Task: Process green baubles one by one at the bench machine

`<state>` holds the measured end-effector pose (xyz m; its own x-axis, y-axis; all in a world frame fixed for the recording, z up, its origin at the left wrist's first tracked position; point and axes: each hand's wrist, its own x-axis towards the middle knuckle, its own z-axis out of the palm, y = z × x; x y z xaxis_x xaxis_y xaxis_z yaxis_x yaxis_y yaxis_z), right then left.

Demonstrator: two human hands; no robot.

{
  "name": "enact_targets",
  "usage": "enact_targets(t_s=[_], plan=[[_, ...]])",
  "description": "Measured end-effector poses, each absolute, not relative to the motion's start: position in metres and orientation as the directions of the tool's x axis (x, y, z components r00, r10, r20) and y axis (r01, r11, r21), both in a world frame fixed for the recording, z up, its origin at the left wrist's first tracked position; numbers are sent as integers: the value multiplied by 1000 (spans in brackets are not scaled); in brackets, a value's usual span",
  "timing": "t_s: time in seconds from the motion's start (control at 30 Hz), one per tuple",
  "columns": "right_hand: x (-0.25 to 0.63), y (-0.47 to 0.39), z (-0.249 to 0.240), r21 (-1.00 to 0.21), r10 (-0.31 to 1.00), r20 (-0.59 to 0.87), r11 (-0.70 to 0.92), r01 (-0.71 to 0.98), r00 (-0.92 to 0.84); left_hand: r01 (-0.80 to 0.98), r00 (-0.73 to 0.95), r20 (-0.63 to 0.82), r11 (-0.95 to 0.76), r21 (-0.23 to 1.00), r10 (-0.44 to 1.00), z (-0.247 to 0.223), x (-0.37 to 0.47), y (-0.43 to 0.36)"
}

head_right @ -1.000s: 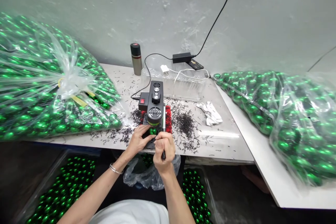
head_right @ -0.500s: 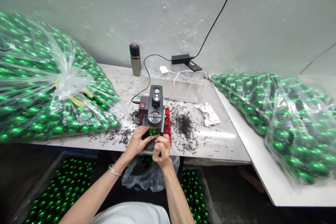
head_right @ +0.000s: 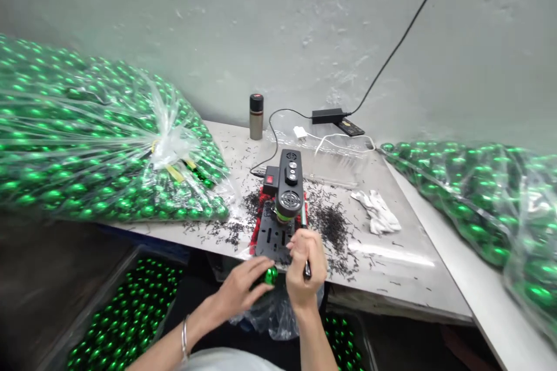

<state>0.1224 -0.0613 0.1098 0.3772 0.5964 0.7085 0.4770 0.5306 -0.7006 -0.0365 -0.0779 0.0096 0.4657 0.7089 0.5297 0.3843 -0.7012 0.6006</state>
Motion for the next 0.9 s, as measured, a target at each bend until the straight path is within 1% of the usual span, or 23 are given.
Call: enact_targets(t_s=[0.07,0.1,0.2,0.23,0.27,0.3,0.33,0.37,0.4,0.43,0.53,0.67,0.83,0.87,0.9], plan=[[121,-61,100,-700,580,711,538,469,397,385,487,522,-708,592,700,3,-43,-92],[121,-60,96,-703,578,710,541,462,404,381,470,529,-704,600,706,1,-47,-93],[120,-59,88,-707,575,707,552,443,412,405,330,595,-679,612,733,9,-64,-64],[120,-59,88,-706,572,707,555,439,416,454,268,615,-660,599,742,16,-72,-45],[120,-59,88,-706,567,708,559,435,420,539,207,610,-609,582,765,27,-82,-23],[120,-58,88,-705,564,709,564,431,423,642,146,564,-511,571,813,38,-93,1],[119,-58,89,-703,559,711,569,426,427,748,79,480,-370,551,874,50,-103,26],[119,-58,90,-701,555,713,573,424,428,838,18,370,-216,501,929,62,-113,49],[118,-58,90,-698,551,716,577,425,428,898,-33,259,-85,432,965,73,-122,71],[118,-58,91,-695,548,719,577,429,428,911,-64,230,-37,412,971,81,-128,89],[117,-57,90,-690,543,724,572,443,426,918,-82,203,-5,395,976,93,-136,124],[117,-57,85,-694,540,720,573,436,437,908,-56,163,-18,420,985,88,-129,136],[119,-59,82,-699,557,715,558,447,424,874,-62,160,-24,485,985,87,-130,128],[119,-59,81,-699,561,715,560,445,416,861,-69,167,-26,507,983,89,-131,123],[119,-59,81,-698,564,716,564,441,412,821,-83,169,-29,570,982,92,-132,117]])
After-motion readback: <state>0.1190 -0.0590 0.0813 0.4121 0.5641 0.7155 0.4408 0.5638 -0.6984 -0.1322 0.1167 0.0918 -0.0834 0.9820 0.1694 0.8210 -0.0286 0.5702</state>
